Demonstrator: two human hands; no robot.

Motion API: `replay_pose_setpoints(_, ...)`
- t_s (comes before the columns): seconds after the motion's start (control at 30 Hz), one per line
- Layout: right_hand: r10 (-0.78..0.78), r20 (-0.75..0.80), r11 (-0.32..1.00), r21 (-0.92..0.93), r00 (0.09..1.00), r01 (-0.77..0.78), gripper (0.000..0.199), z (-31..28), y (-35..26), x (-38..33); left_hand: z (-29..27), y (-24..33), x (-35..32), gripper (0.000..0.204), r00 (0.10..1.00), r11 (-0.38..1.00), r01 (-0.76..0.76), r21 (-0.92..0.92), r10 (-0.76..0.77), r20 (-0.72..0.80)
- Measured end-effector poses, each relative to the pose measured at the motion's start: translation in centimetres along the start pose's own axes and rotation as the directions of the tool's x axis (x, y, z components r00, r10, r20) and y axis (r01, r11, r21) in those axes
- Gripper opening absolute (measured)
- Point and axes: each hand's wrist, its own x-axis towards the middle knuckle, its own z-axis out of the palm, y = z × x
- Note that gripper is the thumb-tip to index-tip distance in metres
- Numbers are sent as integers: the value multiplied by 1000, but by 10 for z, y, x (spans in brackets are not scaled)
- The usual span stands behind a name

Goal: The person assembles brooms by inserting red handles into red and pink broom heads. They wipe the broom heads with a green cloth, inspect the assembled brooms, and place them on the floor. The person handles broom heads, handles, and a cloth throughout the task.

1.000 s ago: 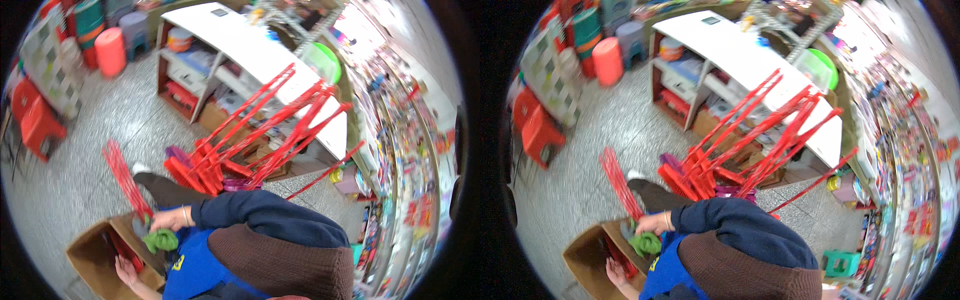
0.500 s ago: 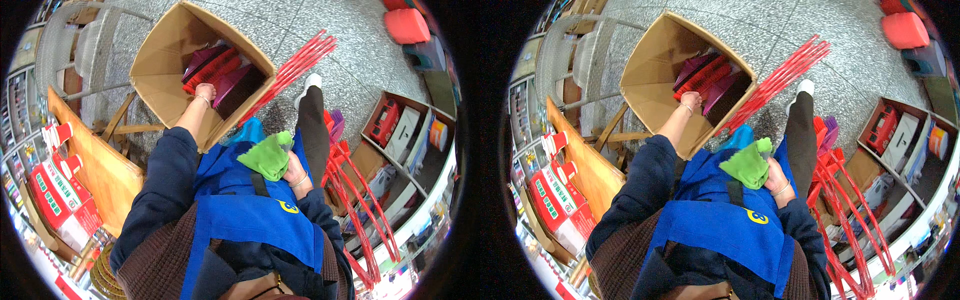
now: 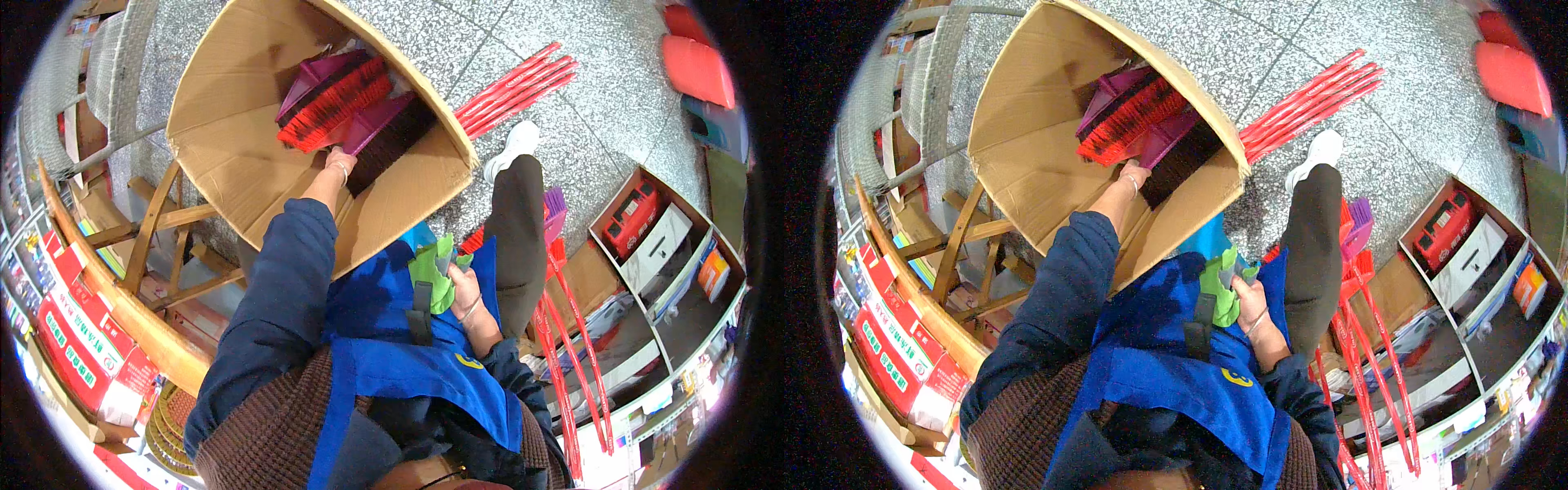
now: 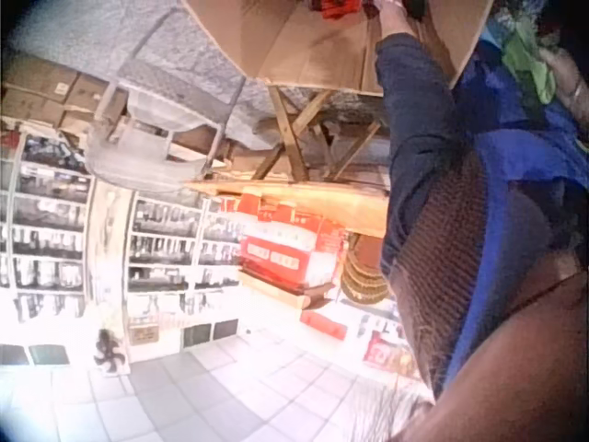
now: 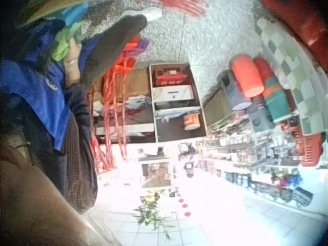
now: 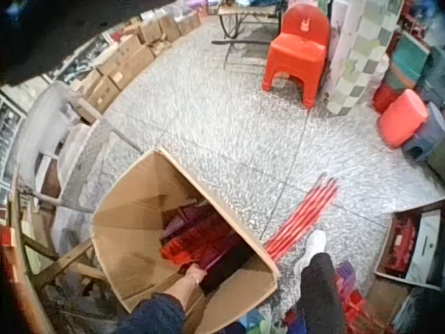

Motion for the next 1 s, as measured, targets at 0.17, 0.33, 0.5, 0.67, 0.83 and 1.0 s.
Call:
replay_pose_setpoints(0.17,22,-68,1000,-6,997,-22,27,1,-1,-1,5,5,19,51,997,991,10,133,1,-81)
replay_pose_setpoints(0.33,37,-103,999,4,994,-37,26,4,-2,-1,5,8,29,49,998,988,60,144,-59,-11)
replay_pose_setpoints(0.5,62,-92,996,-58,994,-67,27,5,-3,-1,11,15,17,77,998,993,30,114,-36,51)
replay_pose_setpoints(0.67,83,-108,990,-101,991,-94,27,8,-3,2,-9,27,2,73,988,993,-82,80,70,139)
replay_pose_setpoints(0.83,73,-56,993,-86,996,-78,27,15,-5,5,-23,51,-19,83,954,961,-227,159,186,235)
replay_pose_setpoints(1.0,128,151,989,-92,980,-115,41,19,-7,1,-2,50,-42,83,956,967,-209,148,170,238)
